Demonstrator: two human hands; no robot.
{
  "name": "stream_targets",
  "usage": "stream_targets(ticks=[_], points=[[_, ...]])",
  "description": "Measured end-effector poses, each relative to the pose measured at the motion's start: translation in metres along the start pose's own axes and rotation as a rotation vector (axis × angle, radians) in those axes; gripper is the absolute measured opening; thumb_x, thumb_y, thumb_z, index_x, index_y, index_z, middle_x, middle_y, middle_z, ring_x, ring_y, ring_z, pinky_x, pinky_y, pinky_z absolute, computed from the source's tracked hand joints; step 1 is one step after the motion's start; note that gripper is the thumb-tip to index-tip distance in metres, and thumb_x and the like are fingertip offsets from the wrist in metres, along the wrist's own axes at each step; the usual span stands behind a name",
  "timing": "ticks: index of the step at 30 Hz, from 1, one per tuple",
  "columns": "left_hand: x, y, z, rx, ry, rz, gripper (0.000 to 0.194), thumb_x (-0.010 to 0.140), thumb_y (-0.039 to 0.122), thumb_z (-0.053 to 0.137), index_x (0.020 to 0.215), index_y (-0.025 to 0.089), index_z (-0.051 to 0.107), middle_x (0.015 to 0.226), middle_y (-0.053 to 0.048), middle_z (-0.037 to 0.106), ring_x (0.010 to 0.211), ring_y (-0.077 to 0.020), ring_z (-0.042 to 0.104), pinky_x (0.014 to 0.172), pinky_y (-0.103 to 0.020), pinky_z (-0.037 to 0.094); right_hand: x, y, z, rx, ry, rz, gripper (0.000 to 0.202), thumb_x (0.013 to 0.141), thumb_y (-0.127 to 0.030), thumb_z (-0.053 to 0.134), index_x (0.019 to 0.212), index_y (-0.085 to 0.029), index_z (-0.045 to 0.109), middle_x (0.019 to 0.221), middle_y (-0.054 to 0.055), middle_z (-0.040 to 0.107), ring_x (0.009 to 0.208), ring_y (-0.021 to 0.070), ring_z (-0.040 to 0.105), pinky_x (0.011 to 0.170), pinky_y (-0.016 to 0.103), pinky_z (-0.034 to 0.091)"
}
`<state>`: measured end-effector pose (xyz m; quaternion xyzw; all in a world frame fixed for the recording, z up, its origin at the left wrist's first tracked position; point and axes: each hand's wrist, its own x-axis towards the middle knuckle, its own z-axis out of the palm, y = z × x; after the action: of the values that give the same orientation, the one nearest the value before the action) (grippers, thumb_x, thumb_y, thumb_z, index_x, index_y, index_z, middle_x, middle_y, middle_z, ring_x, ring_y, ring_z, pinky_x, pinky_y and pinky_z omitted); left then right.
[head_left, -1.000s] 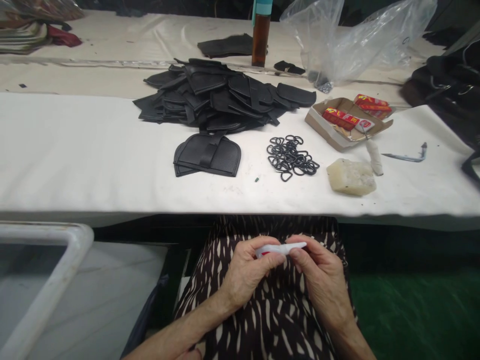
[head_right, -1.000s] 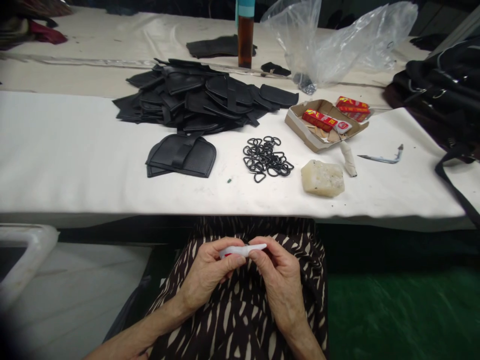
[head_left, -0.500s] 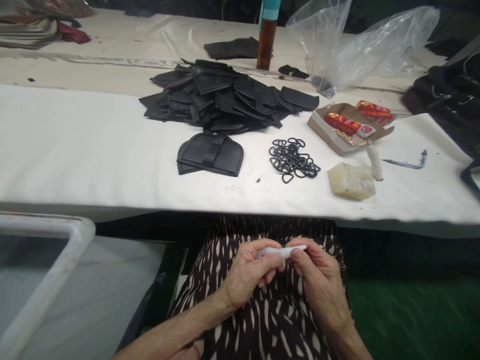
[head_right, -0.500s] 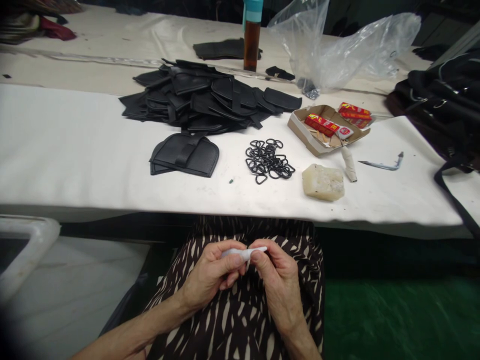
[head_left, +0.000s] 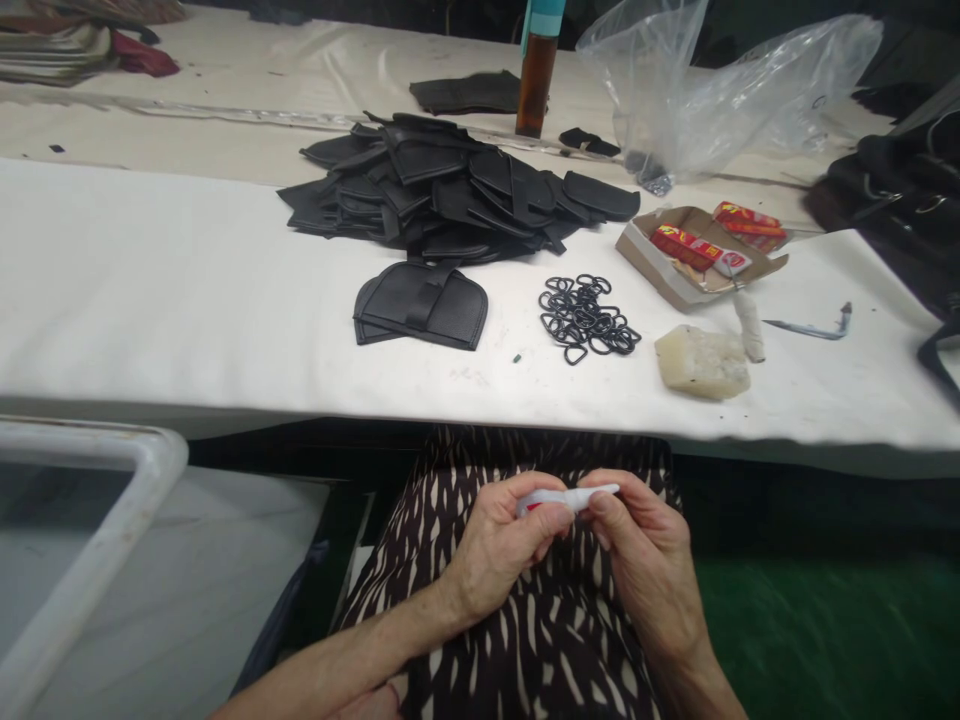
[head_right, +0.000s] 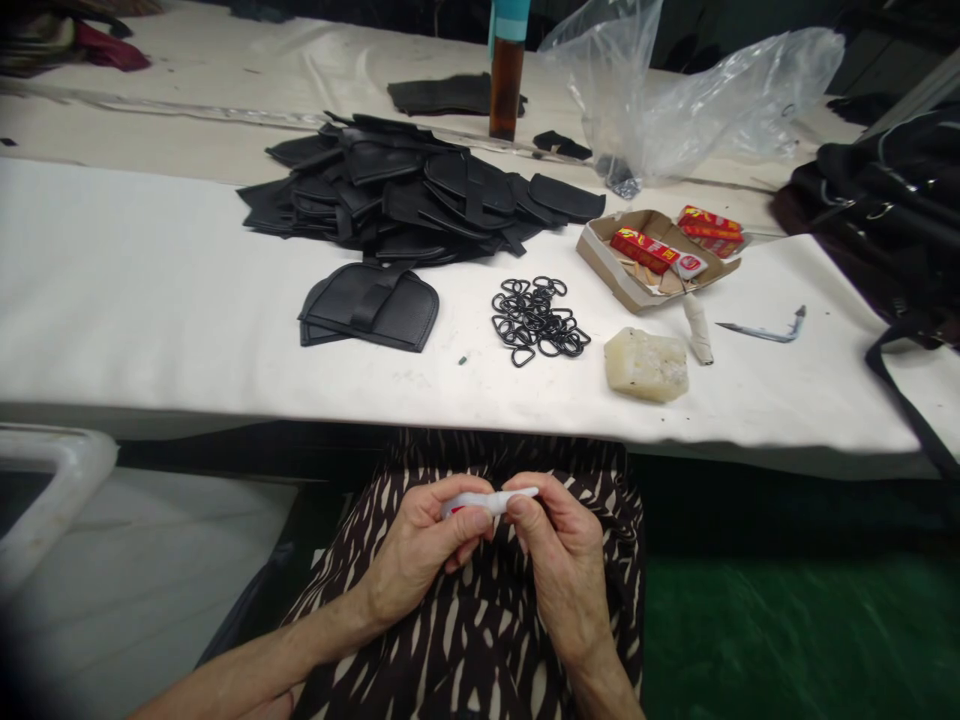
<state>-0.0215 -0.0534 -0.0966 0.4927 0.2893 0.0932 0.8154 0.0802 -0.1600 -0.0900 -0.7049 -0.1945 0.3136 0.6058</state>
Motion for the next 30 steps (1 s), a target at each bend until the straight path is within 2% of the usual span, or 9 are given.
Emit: stream_targets(ticks=[4,6,13,16,18,22,26,28,30], points=[[-0.004,0.001,0.001,0.131,0.069,0.09,0.012,0.079,0.026,0.062,0.085,0.015,0.065,0.055,0.005,0.044,0.048,-0.0057,0.038,0.044,-0.017,0.03,0.0,0.001,0.002,0.023,0.013,0.011,0.016,0.085,-0.038,0.062,0.085,-0.022,0.065,0.06,-0.005,0.049,0.053,0.0093,0.038,0.049,0.02,0.032],[-0.004,0.001,0.002,0.113,0.064,0.077,0.012,0.079,0.025,0.063,0.084,0.015,0.065,0.054,0.005,0.044,0.047,-0.0055,0.038,0.043,-0.016,0.03,-0.001,0.0,0.002,0.019,0.014,0.005,0.016,0.085,-0.037,0.062,0.084,-0.022,0.066,0.061,-0.005,0.049,0.053,0.0093,0.039,0.049,0.02,0.033],[0.007,-0.003,-0.002,-0.361,-0.19,-0.151,0.019,0.075,0.03,0.065,0.08,0.012,0.062,0.057,0.001,0.055,0.037,-0.003,0.033,0.032,-0.015,0.022,-0.005,-0.009,-0.001,-0.035,0.007,-0.032,0.016,0.085,-0.036,0.061,0.081,-0.021,0.065,0.065,-0.004,0.053,0.053,0.0091,0.04,0.048,0.02,0.034],[0.009,-0.005,-0.002,-0.462,-0.262,-0.245,0.022,0.073,0.032,0.067,0.078,0.012,0.06,0.056,0.0,0.055,0.035,-0.0024,0.031,0.03,-0.014,0.019,-0.006,-0.01,-0.002,-0.044,0.014,-0.028,0.016,0.085,-0.035,0.061,0.082,-0.02,0.065,0.064,-0.003,0.052,0.053,0.0096,0.041,0.047,0.02,0.034],[0.008,-0.005,-0.002,-0.471,-0.267,-0.256,0.022,0.073,0.032,0.066,0.078,0.012,0.06,0.056,0.001,0.054,0.036,-0.0028,0.031,0.03,-0.014,0.019,-0.007,-0.01,-0.002,-0.054,0.018,-0.025,0.016,0.085,-0.035,0.061,0.082,-0.02,0.065,0.064,-0.003,0.052,0.053,0.01,0.041,0.048,0.021,0.034],[0.003,-0.002,0.0,-0.191,-0.111,-0.099,0.019,0.077,0.03,0.064,0.084,0.012,0.062,0.056,0.002,0.052,0.041,-0.0048,0.036,0.035,-0.016,0.025,-0.005,-0.008,-0.001,-0.015,0.029,-0.007,0.017,0.085,-0.035,0.061,0.082,-0.019,0.065,0.058,-0.004,0.048,0.05,0.0099,0.039,0.047,0.022,0.032],[-0.003,0.001,0.002,0.116,0.01,0.046,0.014,0.081,0.027,0.06,0.083,0.013,0.064,0.052,0.005,0.043,0.046,-0.0061,0.036,0.043,-0.018,0.029,-0.001,-0.001,0.0,0.066,0.027,0.026,0.016,0.085,-0.035,0.062,0.085,-0.019,0.066,0.058,-0.004,0.048,0.05,0.0099,0.038,0.047,0.023,0.03],[-0.005,0.001,0.002,0.185,0.044,0.105,0.014,0.081,0.027,0.061,0.082,0.014,0.065,0.055,0.005,0.043,0.049,-0.0065,0.038,0.046,-0.018,0.03,0.0,0.0,0.0,0.093,0.026,0.029,0.015,0.085,-0.034,0.062,0.086,-0.019,0.066,0.06,-0.004,0.049,0.051,0.0097,0.038,0.047,0.022,0.03],[-0.005,0.0,0.002,0.18,0.042,0.098,0.014,0.081,0.027,0.061,0.083,0.014,0.065,0.056,0.005,0.044,0.049,-0.0064,0.038,0.046,-0.018,0.03,0.0,-0.001,0.0,0.095,0.034,0.03,0.016,0.084,-0.035,0.063,0.085,-0.02,0.066,0.061,-0.003,0.05,0.051,0.0097,0.038,0.047,0.022,0.031]])
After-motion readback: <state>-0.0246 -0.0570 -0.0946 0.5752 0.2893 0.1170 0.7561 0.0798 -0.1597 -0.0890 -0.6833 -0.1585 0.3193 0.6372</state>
